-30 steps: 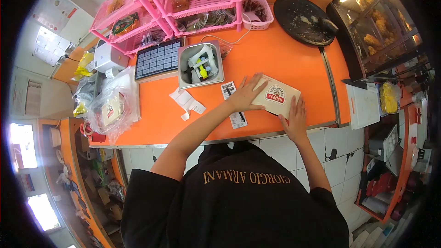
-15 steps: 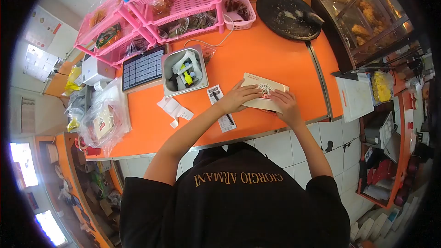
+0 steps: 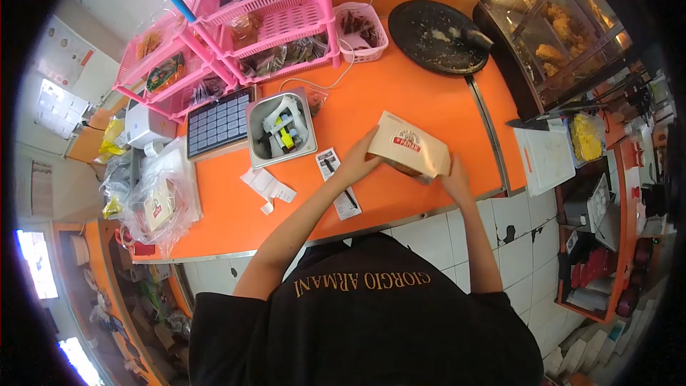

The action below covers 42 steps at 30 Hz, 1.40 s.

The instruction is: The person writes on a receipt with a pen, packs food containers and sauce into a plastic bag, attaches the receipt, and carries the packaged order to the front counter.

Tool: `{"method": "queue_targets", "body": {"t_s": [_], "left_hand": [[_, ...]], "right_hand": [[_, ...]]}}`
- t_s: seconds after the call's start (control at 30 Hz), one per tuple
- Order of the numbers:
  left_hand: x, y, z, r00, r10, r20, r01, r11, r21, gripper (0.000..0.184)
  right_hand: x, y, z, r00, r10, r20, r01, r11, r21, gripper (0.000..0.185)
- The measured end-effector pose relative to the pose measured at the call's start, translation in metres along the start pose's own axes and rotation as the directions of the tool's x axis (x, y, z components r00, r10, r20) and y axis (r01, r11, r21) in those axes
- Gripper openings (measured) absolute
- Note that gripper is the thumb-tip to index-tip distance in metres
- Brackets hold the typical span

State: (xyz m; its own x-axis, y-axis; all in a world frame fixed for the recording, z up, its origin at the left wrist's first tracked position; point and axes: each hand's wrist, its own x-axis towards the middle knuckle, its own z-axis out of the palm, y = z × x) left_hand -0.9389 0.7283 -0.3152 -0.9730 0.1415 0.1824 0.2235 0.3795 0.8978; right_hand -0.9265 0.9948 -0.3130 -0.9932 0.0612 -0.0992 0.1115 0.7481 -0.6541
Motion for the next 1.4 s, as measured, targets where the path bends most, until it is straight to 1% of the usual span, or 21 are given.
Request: {"method": "queue_targets", "body": {"t_s": [0.07, 0.1, 0.13, 0.17, 0.2, 0.23, 0.27, 0.33, 0.4, 0.47, 0.57, 0.67, 0.73, 0.77, 0.83, 0.87, 0.93, 1.03, 1.2, 1.27, 1.4], "left_hand": [[0.002, -0.008, -0.001, 0.999, 0.032, 0.021, -0.033, 0.999, 0.036, 0.06], [0.006, -0.011, -0.002, 0.997, -0.074, 0.015, 0.073, 0.994, 0.078, 0.055], [0.007, -0.012, -0.003, 0.984, -0.181, 0.005, 0.179, 0.977, 0.117, 0.051], [0.006, -0.006, -0.005, 0.984, -0.181, 0.002, 0.179, 0.977, 0.116, 0.051], [0.008, 0.007, -0.009, 0.987, -0.152, 0.06, 0.13, 0.954, 0.271, 0.045], [0.013, 0.02, -0.016, 0.985, -0.127, 0.119, 0.066, 0.905, 0.42, 0.04], [0.016, 0.032, -0.021, 0.987, -0.118, 0.113, 0.06, 0.904, 0.424, 0.04], [0.013, 0.047, -0.026, 0.953, -0.272, 0.135, 0.157, 0.823, 0.546, 0.041], [0.002, 0.04, -0.019, 0.967, -0.207, 0.147, 0.091, 0.823, 0.56, 0.035], [0.009, 0.039, -0.018, 0.985, -0.102, 0.138, 0.004, 0.816, 0.577, 0.031], [-0.016, 0.031, -0.014, 0.981, -0.165, 0.098, 0.09, 0.847, 0.524, 0.03], [-0.001, 0.021, -0.012, 0.971, -0.212, 0.112, 0.106, 0.797, 0.595, 0.037], [-0.007, 0.024, -0.015, 0.903, -0.355, 0.241, 0.158, 0.797, 0.584, 0.062], [-0.013, 0.029, -0.017, 0.9, -0.362, 0.244, 0.163, 0.797, 0.582, 0.062], [-0.019, 0.04, -0.019, 0.889, -0.345, 0.3, 0.16, 0.85, 0.502, 0.088], [-0.019, 0.039, -0.018, 0.888, -0.344, 0.304, 0.159, 0.851, 0.5, 0.088], [-0.016, 0.036, -0.016, 0.95, -0.164, 0.265, 0.081, 0.951, 0.297, 0.102], [-0.005, 0.057, -0.019, 0.913, -0.274, 0.301, 0.216, 0.953, 0.212, 0.107], [-0.006, 0.025, 0.005, 0.933, -0.238, 0.269, 0.164, 0.949, 0.27, 0.103], [-0.006, 0.03, 0.005, 0.922, -0.279, 0.268, 0.202, 0.938, 0.281, 0.102], [-0.003, 0.032, 0.003, 0.903, -0.323, 0.283, 0.247, 0.93, 0.272, 0.104]], "right_hand": [[-0.004, 0.019, 0.026, 0.993, -0.116, 0.003, 0.102, 0.89, 0.444, 0.048], [-0.005, 0.02, 0.027, 0.993, -0.117, 0.0, 0.105, 0.889, 0.445, 0.048], [-0.012, 0.001, 0.017, 0.995, -0.099, 0.007, 0.088, 0.913, 0.398, 0.045], [-0.018, -0.014, 0.005, 0.997, -0.082, 0.014, 0.072, 0.935, 0.347, 0.041], [-0.021, -0.02, -0.004, 0.996, -0.089, 0.014, 0.079, 0.935, 0.346, 0.041], [-0.021, -0.026, -0.013, 0.994, -0.098, 0.038, 0.09, 0.981, 0.171, 0.038], [-0.021, -0.037, -0.023, 0.993, -0.1, 0.061, 0.1, 0.995, -0.008, 0.035], [-0.024, -0.067, -0.049, 0.99, -0.122, 0.063, 0.119, 0.991, 0.059, 0.031], [-0.036, -0.069, -0.05, 0.989, -0.122, 0.083, 0.111, 0.986, 0.124, 0.028], [-0.021, -0.06, -0.039, 0.991, -0.134, -0.019, 0.126, 0.965, -0.231, 0.023], [-0.014, -0.031, -0.009, 0.992, -0.111, -0.065, 0.107, 0.993, -0.053, 0.023], [-0.013, -0.017, 0.01, 0.946, -0.275, -0.174, 0.264, 0.961, -0.086, 0.023], [-0.015, -0.009, 0.01, 0.974, -0.213, -0.082, 0.208, 0.976, -0.063, 0.029], [-0.017, -0.008, 0.008, 0.989, -0.15, -0.001, 0.149, 0.988, -0.047, 0.036], [-0.02, -0.007, 0.005, 0.989, -0.148, -0.007, 0.148, 0.989, 0.014, 0.048], [-0.023, -0.008, 0.004, 0.989, -0.147, -0.012, 0.148, 0.986, 0.079, 0.061], [-0.033, -0.015, -0.005, 0.977, -0.213, -0.024, 0.214, 0.976, 0.033, 0.066], [-0.045, -0.036, -0.025, 0.966, -0.257, 0.023, 0.257, 0.966, -0.018, 0.076], [-0.045, -0.037, -0.018, 0.97, -0.203, 0.135, 0.218, 0.97, -0.106, 0.085], [-0.04, -0.023, 0.0, 0.952, -0.304, 0.038, 0.253, 0.85, 0.462, 0.075], [-0.022, 0.007, 0.022, 0.959, -0.282, 0.028, 0.205, 0.76, 0.617, 0.061]]}}
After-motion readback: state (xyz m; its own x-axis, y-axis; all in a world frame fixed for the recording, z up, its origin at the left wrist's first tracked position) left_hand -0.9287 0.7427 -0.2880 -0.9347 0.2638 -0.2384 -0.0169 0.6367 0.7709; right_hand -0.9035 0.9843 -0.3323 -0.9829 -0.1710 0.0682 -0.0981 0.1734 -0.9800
